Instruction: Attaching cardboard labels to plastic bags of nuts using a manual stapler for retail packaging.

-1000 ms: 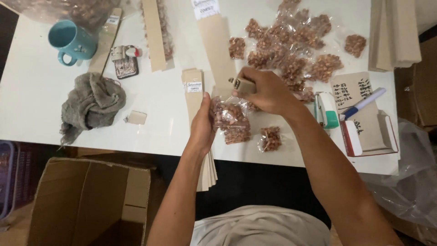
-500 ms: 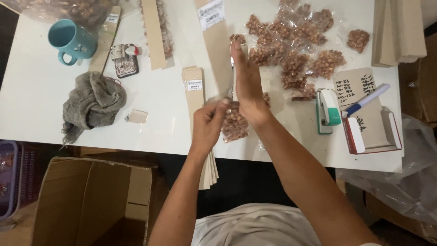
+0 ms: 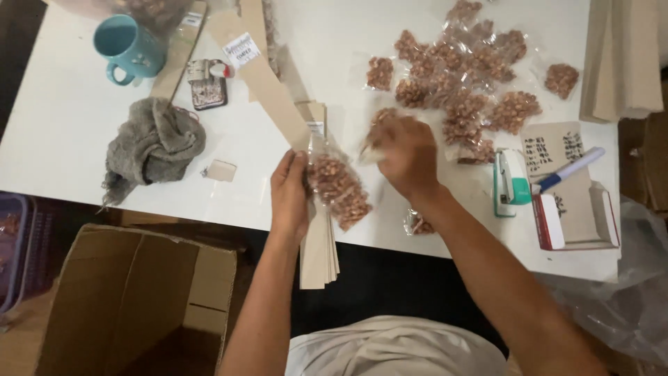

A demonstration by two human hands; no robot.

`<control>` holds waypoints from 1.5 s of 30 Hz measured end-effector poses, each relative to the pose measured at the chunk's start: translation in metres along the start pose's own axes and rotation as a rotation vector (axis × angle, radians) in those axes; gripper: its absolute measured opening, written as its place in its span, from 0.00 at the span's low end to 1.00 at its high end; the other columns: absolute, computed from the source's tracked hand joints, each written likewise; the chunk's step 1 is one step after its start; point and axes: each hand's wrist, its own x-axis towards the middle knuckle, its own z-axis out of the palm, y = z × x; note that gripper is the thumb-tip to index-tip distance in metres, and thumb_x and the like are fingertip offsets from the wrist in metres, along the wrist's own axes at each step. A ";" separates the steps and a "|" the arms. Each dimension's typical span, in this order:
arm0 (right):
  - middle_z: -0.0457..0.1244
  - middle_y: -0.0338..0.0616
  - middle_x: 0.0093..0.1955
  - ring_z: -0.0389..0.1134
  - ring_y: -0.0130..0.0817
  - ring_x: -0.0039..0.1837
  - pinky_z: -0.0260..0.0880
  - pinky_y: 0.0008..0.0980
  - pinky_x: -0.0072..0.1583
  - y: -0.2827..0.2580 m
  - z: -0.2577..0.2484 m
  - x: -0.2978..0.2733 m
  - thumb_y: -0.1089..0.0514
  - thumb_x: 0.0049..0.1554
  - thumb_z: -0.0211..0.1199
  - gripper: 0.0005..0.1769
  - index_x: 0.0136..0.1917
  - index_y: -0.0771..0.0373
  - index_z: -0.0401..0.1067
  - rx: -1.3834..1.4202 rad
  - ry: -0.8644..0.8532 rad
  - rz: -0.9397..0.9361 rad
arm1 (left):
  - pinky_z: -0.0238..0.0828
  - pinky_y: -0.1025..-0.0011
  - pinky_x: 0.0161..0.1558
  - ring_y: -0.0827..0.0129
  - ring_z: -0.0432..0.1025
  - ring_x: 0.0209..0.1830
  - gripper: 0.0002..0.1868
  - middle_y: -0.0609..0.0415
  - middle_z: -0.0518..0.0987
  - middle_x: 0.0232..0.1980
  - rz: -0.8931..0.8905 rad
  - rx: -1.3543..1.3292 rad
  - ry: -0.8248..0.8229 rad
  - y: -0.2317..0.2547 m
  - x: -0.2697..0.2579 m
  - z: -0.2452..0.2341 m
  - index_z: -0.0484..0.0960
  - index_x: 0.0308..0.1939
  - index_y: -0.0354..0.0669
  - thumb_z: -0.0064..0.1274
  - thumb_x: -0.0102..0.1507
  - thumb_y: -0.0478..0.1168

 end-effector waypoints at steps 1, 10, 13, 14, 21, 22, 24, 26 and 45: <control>0.65 0.45 0.44 0.67 0.44 0.46 0.69 0.42 0.52 0.000 -0.005 0.008 0.57 0.61 0.66 0.05 0.42 0.58 0.76 0.498 0.083 0.159 | 0.53 0.39 0.70 0.30 0.59 0.73 0.37 0.18 0.63 0.71 -0.037 -0.052 -0.023 -0.007 0.007 -0.005 0.58 0.74 0.22 0.48 0.70 0.47; 0.66 0.38 0.56 0.71 0.42 0.51 0.73 0.40 0.49 0.000 -0.009 -0.020 0.54 0.54 0.67 0.16 0.57 0.51 0.77 0.270 -0.290 0.248 | 0.63 0.40 0.65 0.43 0.71 0.66 0.30 0.31 0.75 0.65 -0.106 -0.090 -0.036 -0.052 0.042 -0.023 0.65 0.73 0.32 0.47 0.71 0.47; 0.63 0.36 0.50 0.69 0.38 0.46 0.71 0.38 0.43 -0.002 0.011 -0.037 0.60 0.58 0.61 0.08 0.51 0.52 0.77 0.037 -0.230 0.161 | 0.63 0.38 0.64 0.41 0.71 0.66 0.30 0.30 0.74 0.64 -0.116 -0.097 -0.024 -0.064 0.041 -0.028 0.65 0.72 0.30 0.48 0.71 0.45; 0.62 0.37 0.46 0.70 0.39 0.45 0.71 0.37 0.42 -0.003 0.011 -0.035 0.62 0.60 0.59 0.06 0.46 0.54 0.77 0.039 -0.190 0.158 | 0.64 0.38 0.63 0.40 0.70 0.65 0.29 0.29 0.74 0.64 -0.108 -0.107 -0.033 -0.067 0.041 -0.031 0.66 0.71 0.29 0.47 0.71 0.44; 0.63 0.38 0.41 0.68 0.40 0.50 0.69 0.42 0.47 0.010 0.013 -0.033 0.57 0.55 0.64 0.02 0.42 0.54 0.74 -0.088 -0.164 0.070 | 0.68 0.39 0.60 0.41 0.72 0.64 0.26 0.29 0.75 0.63 -0.071 -0.084 -0.069 -0.056 0.031 -0.019 0.68 0.70 0.30 0.44 0.73 0.45; 0.64 0.39 0.42 0.68 0.41 0.51 0.70 0.42 0.48 0.012 0.006 -0.028 0.55 0.53 0.68 0.07 0.45 0.55 0.75 -0.003 -0.185 0.153 | 0.67 0.38 0.61 0.39 0.71 0.64 0.28 0.28 0.75 0.63 -0.080 -0.080 -0.060 -0.053 0.028 -0.016 0.66 0.71 0.28 0.44 0.72 0.45; 0.64 0.40 0.44 0.68 0.42 0.52 0.70 0.43 0.49 0.016 0.003 -0.020 0.53 0.52 0.71 0.12 0.48 0.56 0.75 0.084 -0.202 0.228 | 0.65 0.37 0.62 0.38 0.70 0.65 0.30 0.27 0.74 0.64 -0.083 -0.080 -0.045 -0.044 0.022 -0.011 0.64 0.72 0.27 0.44 0.72 0.46; 0.65 0.40 0.47 0.69 0.45 0.53 0.70 0.45 0.51 0.020 0.007 -0.020 0.55 0.45 0.75 0.21 0.52 0.52 0.75 0.184 -0.257 0.235 | 0.59 0.36 0.66 0.32 0.62 0.72 0.35 0.20 0.66 0.69 -0.093 -0.102 -0.030 -0.036 0.016 -0.007 0.57 0.75 0.24 0.46 0.71 0.46; 0.68 0.46 0.39 0.71 0.45 0.45 0.65 0.40 0.47 0.030 -0.043 0.061 0.38 0.56 0.72 0.22 0.51 0.56 0.74 0.822 -0.661 0.491 | 0.31 0.38 0.75 0.36 0.39 0.82 0.48 0.29 0.51 0.81 -0.214 -0.027 -0.230 0.026 -0.012 0.028 0.57 0.78 0.32 0.33 0.67 0.68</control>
